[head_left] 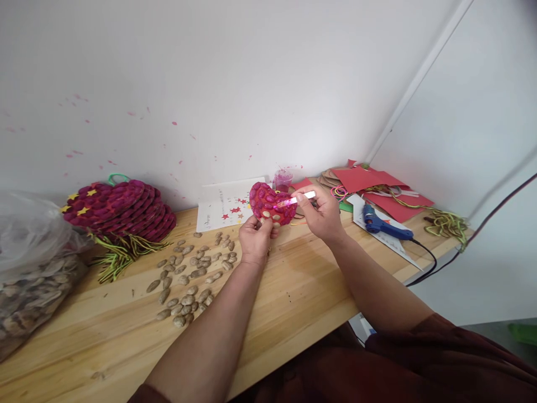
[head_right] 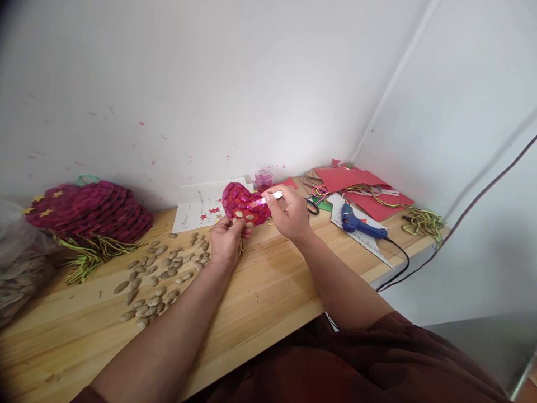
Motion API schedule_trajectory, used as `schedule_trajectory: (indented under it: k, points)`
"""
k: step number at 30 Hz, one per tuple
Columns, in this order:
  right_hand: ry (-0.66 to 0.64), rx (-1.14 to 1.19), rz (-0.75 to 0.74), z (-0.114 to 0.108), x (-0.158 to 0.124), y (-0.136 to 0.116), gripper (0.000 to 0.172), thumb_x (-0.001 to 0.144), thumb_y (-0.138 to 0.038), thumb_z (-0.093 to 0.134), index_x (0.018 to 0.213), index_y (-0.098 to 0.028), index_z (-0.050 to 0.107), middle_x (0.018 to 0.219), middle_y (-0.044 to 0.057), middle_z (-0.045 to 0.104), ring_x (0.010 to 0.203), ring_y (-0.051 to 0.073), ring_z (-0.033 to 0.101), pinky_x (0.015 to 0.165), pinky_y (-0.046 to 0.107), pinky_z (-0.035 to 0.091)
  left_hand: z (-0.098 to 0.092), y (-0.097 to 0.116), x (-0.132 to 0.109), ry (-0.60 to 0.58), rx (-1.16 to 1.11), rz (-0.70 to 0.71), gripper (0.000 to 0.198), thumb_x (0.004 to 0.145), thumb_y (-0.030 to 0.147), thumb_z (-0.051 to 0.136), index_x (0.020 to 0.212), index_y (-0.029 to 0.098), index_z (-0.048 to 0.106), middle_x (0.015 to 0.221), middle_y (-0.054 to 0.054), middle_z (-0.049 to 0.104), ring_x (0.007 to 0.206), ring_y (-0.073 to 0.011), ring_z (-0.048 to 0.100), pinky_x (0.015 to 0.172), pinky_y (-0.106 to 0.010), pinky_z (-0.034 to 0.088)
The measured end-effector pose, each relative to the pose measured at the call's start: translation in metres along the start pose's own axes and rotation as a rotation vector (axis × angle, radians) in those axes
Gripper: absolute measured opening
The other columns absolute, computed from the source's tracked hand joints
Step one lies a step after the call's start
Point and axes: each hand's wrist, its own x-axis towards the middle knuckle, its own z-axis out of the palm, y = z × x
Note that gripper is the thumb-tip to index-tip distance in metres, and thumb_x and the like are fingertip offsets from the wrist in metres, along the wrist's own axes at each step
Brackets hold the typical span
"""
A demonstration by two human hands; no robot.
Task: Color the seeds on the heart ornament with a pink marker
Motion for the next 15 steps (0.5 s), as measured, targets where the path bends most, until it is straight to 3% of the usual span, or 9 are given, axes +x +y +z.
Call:
schedule_trajectory:
  k: [15]
  points:
    - [-0.011,0.033,0.009,0.0009,-0.0004,-0.0019,0.018,0.102,-0.034,0.063,0.097,-0.022,0.075,0.093,0.005,0.079,0.09,0.021,0.071,0.087,0.037,0.055,0.0011,0.0028,-0.0012,0.003,-0.027,-0.002,0.029,0.057,0.039,0.082,0.068,0.019,0.063,0.056,0.003,0.061,0.048,-0.014,0.06,0.049,-0.025,0.048]
